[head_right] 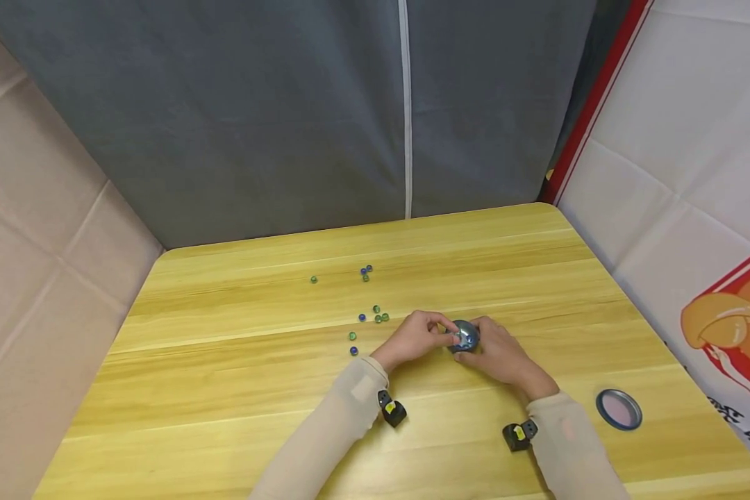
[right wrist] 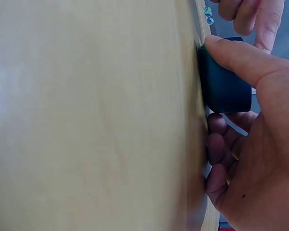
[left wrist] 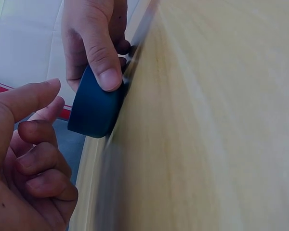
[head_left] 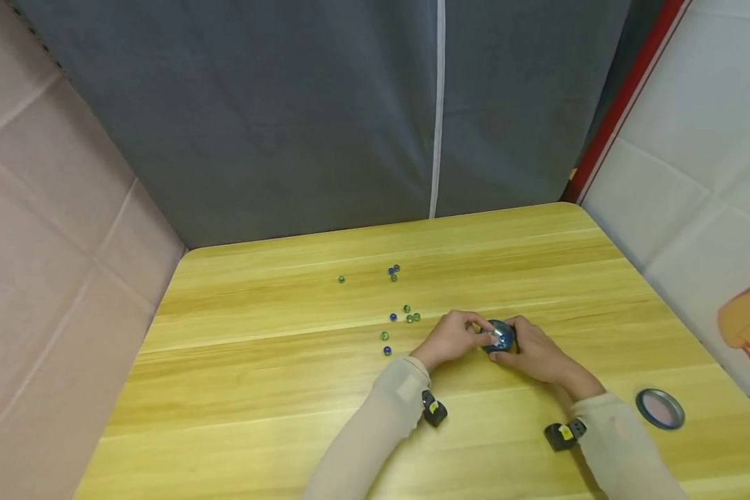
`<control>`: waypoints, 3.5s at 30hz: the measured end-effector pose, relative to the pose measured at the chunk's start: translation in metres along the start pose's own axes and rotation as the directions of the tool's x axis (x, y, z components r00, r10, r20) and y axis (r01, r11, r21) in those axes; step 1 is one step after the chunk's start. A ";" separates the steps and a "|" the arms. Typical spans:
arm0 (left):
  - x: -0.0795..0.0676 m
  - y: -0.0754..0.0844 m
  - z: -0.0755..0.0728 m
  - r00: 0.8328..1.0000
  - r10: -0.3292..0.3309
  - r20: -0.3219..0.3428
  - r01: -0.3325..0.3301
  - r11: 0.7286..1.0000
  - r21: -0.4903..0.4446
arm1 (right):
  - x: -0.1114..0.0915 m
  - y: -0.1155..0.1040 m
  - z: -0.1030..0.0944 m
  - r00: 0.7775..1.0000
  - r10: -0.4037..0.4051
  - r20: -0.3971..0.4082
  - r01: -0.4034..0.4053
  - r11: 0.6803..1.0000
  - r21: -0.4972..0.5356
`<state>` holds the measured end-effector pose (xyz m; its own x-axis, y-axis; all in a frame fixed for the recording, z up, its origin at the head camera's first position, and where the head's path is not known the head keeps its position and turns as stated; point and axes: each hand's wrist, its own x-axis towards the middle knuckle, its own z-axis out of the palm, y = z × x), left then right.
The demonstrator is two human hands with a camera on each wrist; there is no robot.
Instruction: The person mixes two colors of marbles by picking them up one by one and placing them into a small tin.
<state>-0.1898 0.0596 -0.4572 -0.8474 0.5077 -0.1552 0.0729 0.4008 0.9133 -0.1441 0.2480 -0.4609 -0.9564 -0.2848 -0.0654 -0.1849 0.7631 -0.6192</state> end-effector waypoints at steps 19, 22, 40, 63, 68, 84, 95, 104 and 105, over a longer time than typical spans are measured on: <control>-0.012 -0.002 -0.019 1.000 0.022 -0.009 -0.022 1.000 0.021 | 0.000 0.001 0.002 1.000 -0.016 -0.025 0.016 1.000 -0.008; -0.015 -0.005 -0.024 1.000 0.018 -0.015 -0.017 1.000 0.021 | 0.000 0.001 0.002 1.000 -0.014 -0.023 0.014 1.000 -0.009; -0.034 -0.023 -0.056 0.999 0.015 -0.034 -0.015 1.000 0.013 | 0.000 0.000 0.001 1.000 0.010 0.005 -0.010 1.000 0.003; -0.055 -0.036 -0.084 0.999 -0.003 -0.053 0.003 1.000 -0.013 | 0.000 -0.001 0.000 1.000 0.005 -0.005 -0.005 1.000 -0.002; -0.058 -0.036 -0.090 0.997 -0.019 -0.073 0.019 1.000 -0.008 | 0.000 -0.001 0.001 1.000 0.003 -0.005 -0.003 1.000 -0.005; -0.066 -0.049 -0.108 0.994 -0.032 -0.100 0.037 0.999 0.040 | 0.002 0.003 -0.001 1.000 -0.005 -0.014 0.005 1.000 -0.013; -0.076 -0.066 -0.117 0.991 -0.080 -0.110 0.085 0.995 0.044 | 0.003 0.004 0.000 1.000 -0.013 -0.012 0.013 1.000 -0.008; -0.083 -0.071 -0.122 0.988 -0.108 -0.106 0.112 0.993 0.027 | 0.004 0.003 0.000 1.000 -0.003 -0.014 0.003 1.000 -0.014; -0.084 -0.071 -0.122 0.988 -0.113 -0.106 0.116 0.993 0.027 | 0.004 0.003 0.000 1.000 -0.003 -0.014 0.003 1.000 -0.015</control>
<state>-0.1881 -0.1042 -0.4633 -0.9013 0.3755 -0.2161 -0.0118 0.4774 0.8786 -0.1483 0.2491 -0.4633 -0.9589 -0.2788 -0.0530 -0.1905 0.7708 -0.6079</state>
